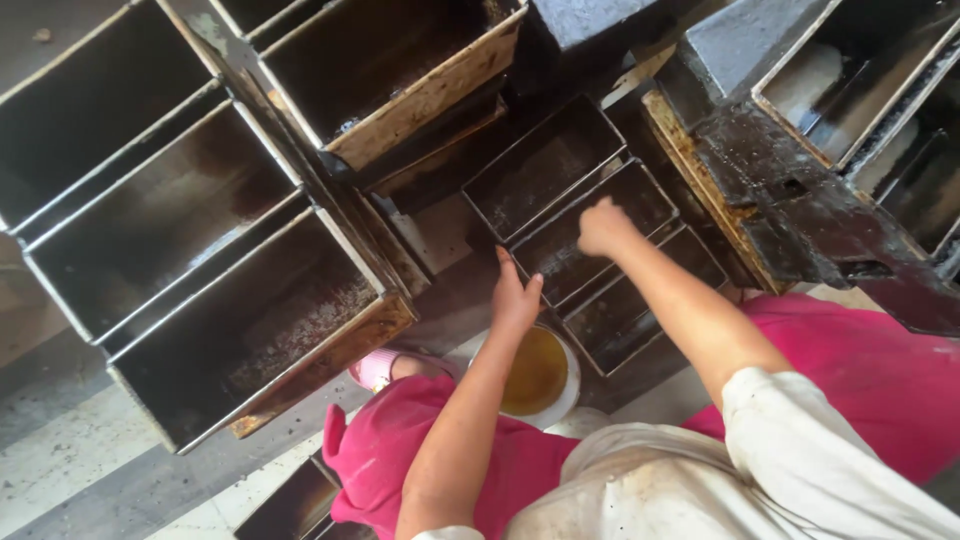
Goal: Greasing rectangular bread pans with oil using a cloth.
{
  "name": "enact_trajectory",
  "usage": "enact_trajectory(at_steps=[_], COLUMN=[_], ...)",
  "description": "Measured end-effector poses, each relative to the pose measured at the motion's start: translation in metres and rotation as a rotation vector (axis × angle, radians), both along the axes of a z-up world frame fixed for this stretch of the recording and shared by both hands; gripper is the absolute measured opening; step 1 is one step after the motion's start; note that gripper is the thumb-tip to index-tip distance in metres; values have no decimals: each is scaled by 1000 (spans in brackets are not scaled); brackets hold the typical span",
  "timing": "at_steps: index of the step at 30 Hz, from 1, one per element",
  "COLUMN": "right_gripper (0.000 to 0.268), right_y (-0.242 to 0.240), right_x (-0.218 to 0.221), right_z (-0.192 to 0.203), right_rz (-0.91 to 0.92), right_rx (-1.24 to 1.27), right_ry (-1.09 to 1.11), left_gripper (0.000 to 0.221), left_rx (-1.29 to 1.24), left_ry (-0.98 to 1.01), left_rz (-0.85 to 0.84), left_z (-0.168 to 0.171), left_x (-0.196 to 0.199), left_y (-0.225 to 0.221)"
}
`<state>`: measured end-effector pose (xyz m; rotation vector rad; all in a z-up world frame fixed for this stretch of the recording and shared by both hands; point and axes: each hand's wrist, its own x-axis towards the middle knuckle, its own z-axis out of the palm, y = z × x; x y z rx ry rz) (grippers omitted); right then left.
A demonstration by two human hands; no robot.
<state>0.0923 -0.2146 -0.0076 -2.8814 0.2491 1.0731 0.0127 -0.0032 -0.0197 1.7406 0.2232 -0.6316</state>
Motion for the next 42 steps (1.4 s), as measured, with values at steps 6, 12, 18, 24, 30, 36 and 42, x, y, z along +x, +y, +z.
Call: enact_trajectory(at_steps=[6,12,18,24,30,36,42], right_gripper=[28,29,26,25,21,19,25], right_y=[52,57,-43,-29,40,40,2], right_x=[-32,-3,20,9,-12,-21,20], right_z=[-12,59,-2,-8,-26,3,137], right_rz=[261,377,216,367,542,580,343], right_rx=[296,51,-222,-114,154,311,710], right_ry=[-111,302,173,248,251,230,113], left_gripper=[96,96,93,93,96,96,96], left_rx=[-27,-93,-87,-52,-69,-85,-58], left_ry=[89,66,64,42,96,90,80], left_rz=[26,47,36,30,50,40,32], left_z=[1,2,14,13,11,8,13], left_x=[0,2,5,7,7,8,9], left_y=[1,0,0,-2,-3,-1,-1])
